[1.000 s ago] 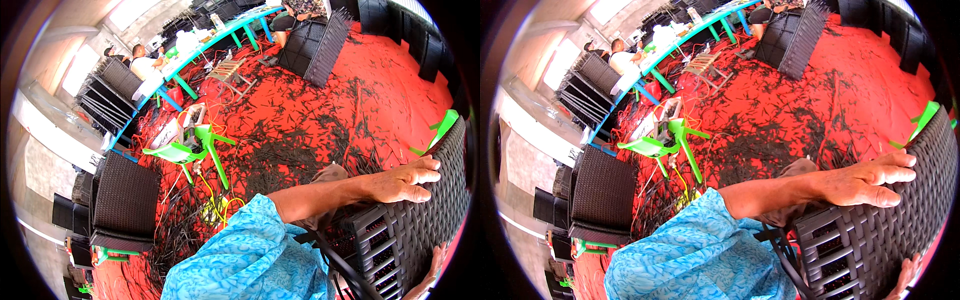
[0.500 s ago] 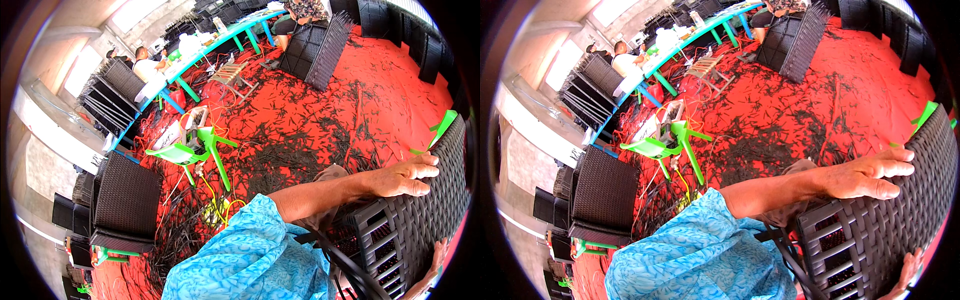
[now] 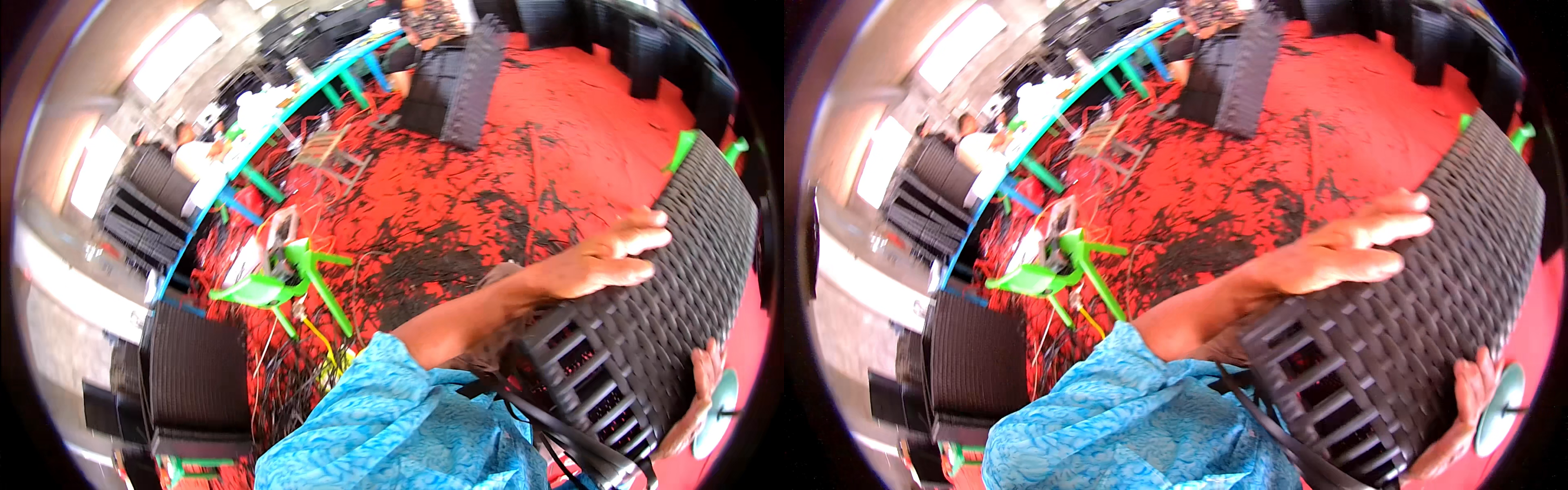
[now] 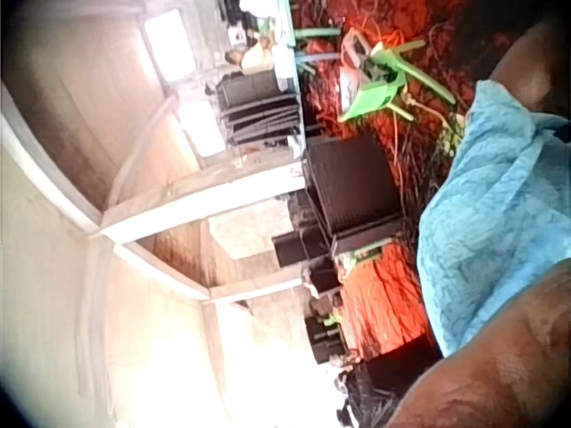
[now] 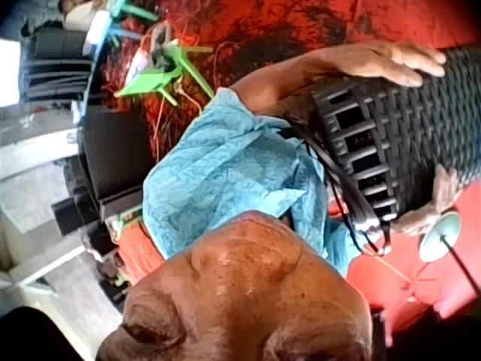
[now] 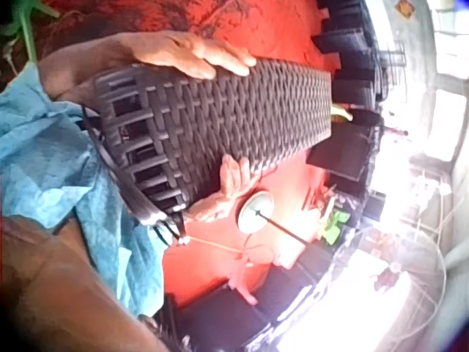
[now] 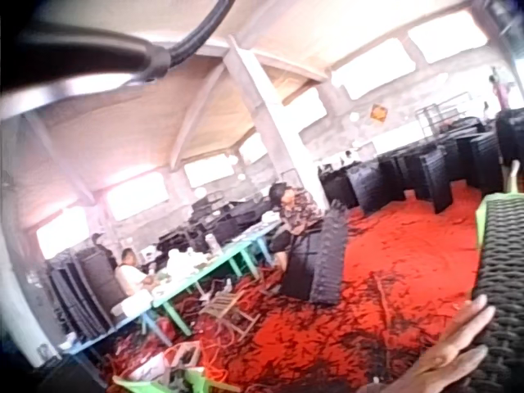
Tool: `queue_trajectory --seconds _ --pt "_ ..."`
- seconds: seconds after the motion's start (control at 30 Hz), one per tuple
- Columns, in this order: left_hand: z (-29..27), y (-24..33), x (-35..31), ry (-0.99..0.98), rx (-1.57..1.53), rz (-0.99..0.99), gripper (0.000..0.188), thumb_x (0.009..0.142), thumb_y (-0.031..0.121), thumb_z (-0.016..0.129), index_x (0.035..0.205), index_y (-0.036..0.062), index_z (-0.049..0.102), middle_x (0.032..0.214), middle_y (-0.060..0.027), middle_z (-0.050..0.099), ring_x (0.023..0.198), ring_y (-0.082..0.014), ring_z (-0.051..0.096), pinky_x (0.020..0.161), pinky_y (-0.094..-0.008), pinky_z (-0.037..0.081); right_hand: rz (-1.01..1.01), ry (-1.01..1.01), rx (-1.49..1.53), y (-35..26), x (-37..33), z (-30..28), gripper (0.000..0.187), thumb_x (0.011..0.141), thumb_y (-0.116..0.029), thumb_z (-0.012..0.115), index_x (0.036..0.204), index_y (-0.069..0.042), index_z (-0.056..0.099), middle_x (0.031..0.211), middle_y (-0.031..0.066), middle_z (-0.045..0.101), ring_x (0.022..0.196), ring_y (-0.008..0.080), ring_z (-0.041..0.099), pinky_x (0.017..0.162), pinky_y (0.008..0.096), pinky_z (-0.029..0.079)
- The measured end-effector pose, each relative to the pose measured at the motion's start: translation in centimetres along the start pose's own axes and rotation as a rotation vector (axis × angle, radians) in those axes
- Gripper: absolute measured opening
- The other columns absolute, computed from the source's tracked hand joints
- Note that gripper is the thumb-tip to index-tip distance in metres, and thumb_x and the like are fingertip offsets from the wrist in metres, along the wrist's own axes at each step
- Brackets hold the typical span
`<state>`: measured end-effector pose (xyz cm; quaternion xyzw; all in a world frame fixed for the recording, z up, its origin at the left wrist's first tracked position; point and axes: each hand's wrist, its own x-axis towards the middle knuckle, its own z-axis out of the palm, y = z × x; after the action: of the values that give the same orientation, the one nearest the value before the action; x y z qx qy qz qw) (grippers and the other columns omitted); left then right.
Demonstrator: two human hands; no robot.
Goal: The person weaves a black synthetic wicker strip through the vertical frame of a chair base, pulling the strip tight and tucking the end into the existing weave.
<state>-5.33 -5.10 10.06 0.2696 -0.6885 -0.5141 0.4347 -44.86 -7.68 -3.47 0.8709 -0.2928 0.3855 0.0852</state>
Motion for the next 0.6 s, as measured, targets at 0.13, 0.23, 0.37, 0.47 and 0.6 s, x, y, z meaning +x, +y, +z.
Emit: queue_trajectory --seconds 0.13,0.23,0.37,0.47,0.6 --pt "-0.4 -0.1 -0.1 0.006 0.055 -0.012 0.053 0.091 0.026 0.049 0.136 -0.0007 0.037 0.15 -0.0125 0.017 0.14 -0.0215 0.004 0.112 -0.0376 0.006 0.395 0.32 0.41 -13.5 10.2 0.1 0.05 0.097 -0.033 0.023 0.1 -0.001 0.062 0.105 0.014 0.061 0.115 0.0312 0.049 0.109 0.0513 0.019" --pt "0.1 0.6 -0.2 0.0 0.019 -0.012 0.053 0.092 0.028 0.048 0.135 -0.0009 0.037 0.149 -0.0125 0.018 0.14 -0.0219 0.006 0.111 -0.038 0.007 0.356 0.346 0.435 -13.9 10.5 -0.5 0.053 0.095 -0.035 0.025 0.096 0.001 0.064 0.096 0.0143 0.065 0.111 0.0328 0.051 0.108 0.0536 0.018" --pt "0.0 0.8 -0.1 0.012 0.064 -0.001 0.051 0.092 0.026 0.048 0.134 -0.0015 0.039 0.149 -0.0124 0.02 0.14 -0.0223 0.007 0.111 -0.0379 0.006 0.402 0.359 0.467 -14.5 11.2 -0.6 0.051 0.092 -0.034 0.029 0.093 0.002 0.066 0.095 0.0148 0.065 0.11 0.0325 0.052 0.107 0.0524 0.018" --pt "-0.2 0.1 0.2 -0.003 0.098 0.026 0.051 0.092 0.026 0.048 0.135 -0.0014 0.038 0.149 -0.0122 0.019 0.14 -0.0223 0.007 0.111 -0.0375 0.006 0.425 0.342 0.458 -14.7 11.6 -1.2 0.05 0.092 -0.034 0.03 0.093 0.001 0.066 0.096 0.0131 0.065 0.111 0.0315 0.052 0.108 0.0516 0.017" --pt "-0.7 -0.4 0.2 -0.02 0.123 0.051 0.052 0.092 0.026 0.047 0.135 -0.0006 0.038 0.149 -0.0128 0.019 0.14 -0.0234 0.006 0.111 -0.0388 0.005 0.428 0.356 0.493 -14.9 11.7 -0.9 0.05 0.092 -0.037 0.033 0.092 0.0 0.067 0.096 0.0114 0.066 0.112 0.0299 0.052 0.109 0.0503 0.016"
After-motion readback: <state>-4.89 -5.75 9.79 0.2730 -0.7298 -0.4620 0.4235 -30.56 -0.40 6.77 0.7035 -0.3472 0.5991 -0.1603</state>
